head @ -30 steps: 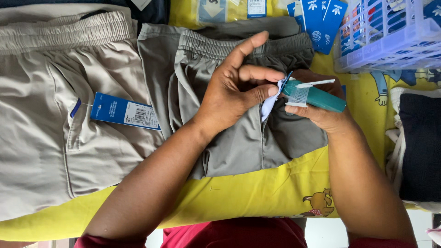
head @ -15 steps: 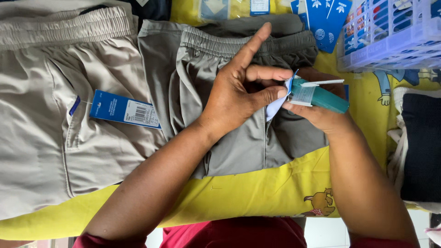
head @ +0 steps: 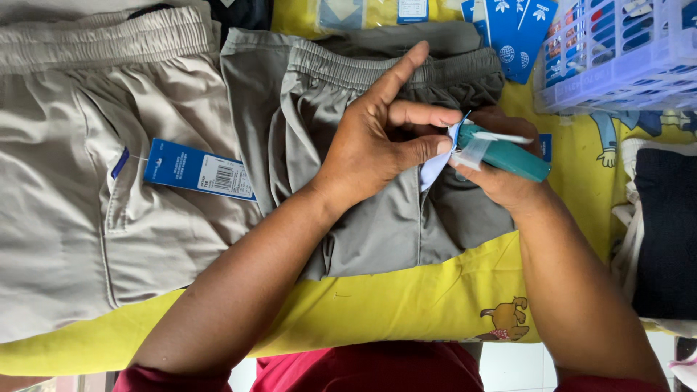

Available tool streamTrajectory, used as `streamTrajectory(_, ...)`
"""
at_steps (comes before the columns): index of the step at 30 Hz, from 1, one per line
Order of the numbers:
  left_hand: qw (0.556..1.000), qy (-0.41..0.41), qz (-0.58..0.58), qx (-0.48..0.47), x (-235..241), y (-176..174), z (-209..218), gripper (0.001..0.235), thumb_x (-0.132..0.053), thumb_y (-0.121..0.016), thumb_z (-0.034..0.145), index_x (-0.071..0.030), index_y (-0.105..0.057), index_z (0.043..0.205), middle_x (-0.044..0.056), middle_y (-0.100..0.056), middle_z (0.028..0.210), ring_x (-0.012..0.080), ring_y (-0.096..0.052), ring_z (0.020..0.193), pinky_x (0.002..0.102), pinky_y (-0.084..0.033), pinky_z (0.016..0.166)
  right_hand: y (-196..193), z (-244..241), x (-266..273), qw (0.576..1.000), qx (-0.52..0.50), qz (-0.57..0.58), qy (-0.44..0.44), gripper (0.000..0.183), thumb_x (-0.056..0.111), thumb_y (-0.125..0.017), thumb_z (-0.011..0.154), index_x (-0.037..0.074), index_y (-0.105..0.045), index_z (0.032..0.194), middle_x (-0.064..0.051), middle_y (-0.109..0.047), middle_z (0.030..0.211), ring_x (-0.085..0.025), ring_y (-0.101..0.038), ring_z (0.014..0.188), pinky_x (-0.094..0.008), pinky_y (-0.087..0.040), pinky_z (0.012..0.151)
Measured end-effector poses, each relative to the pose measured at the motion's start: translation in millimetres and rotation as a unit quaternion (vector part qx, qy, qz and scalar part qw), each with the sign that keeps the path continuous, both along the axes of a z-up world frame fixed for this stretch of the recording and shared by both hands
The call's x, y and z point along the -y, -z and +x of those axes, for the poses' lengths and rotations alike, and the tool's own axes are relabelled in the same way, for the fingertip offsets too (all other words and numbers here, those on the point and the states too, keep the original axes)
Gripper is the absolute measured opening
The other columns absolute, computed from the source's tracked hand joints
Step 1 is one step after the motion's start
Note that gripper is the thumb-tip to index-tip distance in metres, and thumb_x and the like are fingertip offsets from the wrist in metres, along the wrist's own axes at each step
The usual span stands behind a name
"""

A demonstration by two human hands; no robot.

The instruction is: The person uses a handheld stapler to attach blue brand tags to the waistbands of several pairs of shorts. They handle gray, black, and beige shorts one at a time, positioning each tag and stapling it in place before moving to the next item.

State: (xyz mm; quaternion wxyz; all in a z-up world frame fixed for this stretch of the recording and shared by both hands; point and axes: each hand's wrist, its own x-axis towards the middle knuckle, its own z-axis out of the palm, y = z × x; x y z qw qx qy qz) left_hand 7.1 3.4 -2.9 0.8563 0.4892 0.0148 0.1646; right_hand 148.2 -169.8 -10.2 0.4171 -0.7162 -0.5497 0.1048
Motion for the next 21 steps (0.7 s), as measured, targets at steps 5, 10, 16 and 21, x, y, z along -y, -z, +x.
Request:
streamTrajectory(5, 1.000, 0.013, -0.023, 0.006, -1, 5, 1, 0.095, 0.003, -0.078, 0.085, -0.008, -0.021, 0.160, 0.011, -0.075, 0.112, 0.0118, -0.073, 0.095, 0.026, -0.063, 0.090, 0, 2, 1, 1.000, 0.021, -0.015, -0.002, 0.012, 0.009, -0.072, 0.090, 0.000, -0.066, 0.097, -0.014, -0.068, 0.096, -0.028, -0.065, 0.090, -0.039, -0.050, 0.083)
streamTrajectory(10, 0.999, 0.027, -0.025, 0.007, -3, 0, -1, 0.087, -0.004, -0.076, 0.089, -0.007, -0.025, 0.159, 0.012, -0.075, 0.114, 0.0105, -0.071, 0.100, 0.025, -0.061, 0.092, 3, 0, 7, 0.999, -0.028, -0.031, 0.027, 0.017, 0.016, -0.073, 0.092, 0.003, -0.065, 0.100, -0.011, -0.066, 0.097, -0.024, -0.065, 0.092, -0.037, -0.049, 0.081)
streamTrajectory(16, 1.000, -0.019, 0.014, -0.003, 0, -13, -6, 0.112, 0.003, -0.086, 0.077, -0.016, -0.014, 0.162, 0.011, -0.074, 0.109, 0.0157, -0.075, 0.093, 0.029, -0.066, 0.091, -7, -1, 7, 0.998, -0.055, -0.013, 0.028, 0.031, 0.023, -0.070, 0.090, 0.001, -0.064, 0.111, -0.011, -0.068, 0.103, -0.021, -0.064, 0.090, -0.036, -0.049, 0.079)
streamTrajectory(21, 0.989, -0.082, 0.118, -0.046, 2, -15, -10, 0.100, 0.007, -0.079, 0.088, -0.017, -0.015, 0.160, 0.007, -0.080, 0.096, 0.0096, -0.077, 0.087, 0.022, -0.066, 0.086, -17, -6, 14, 0.997, -0.069, 0.003, 0.032, 0.021, 0.007, -0.077, 0.090, 0.002, -0.060, 0.100, -0.013, -0.070, 0.104, -0.020, -0.068, 0.092, -0.034, -0.054, 0.083)
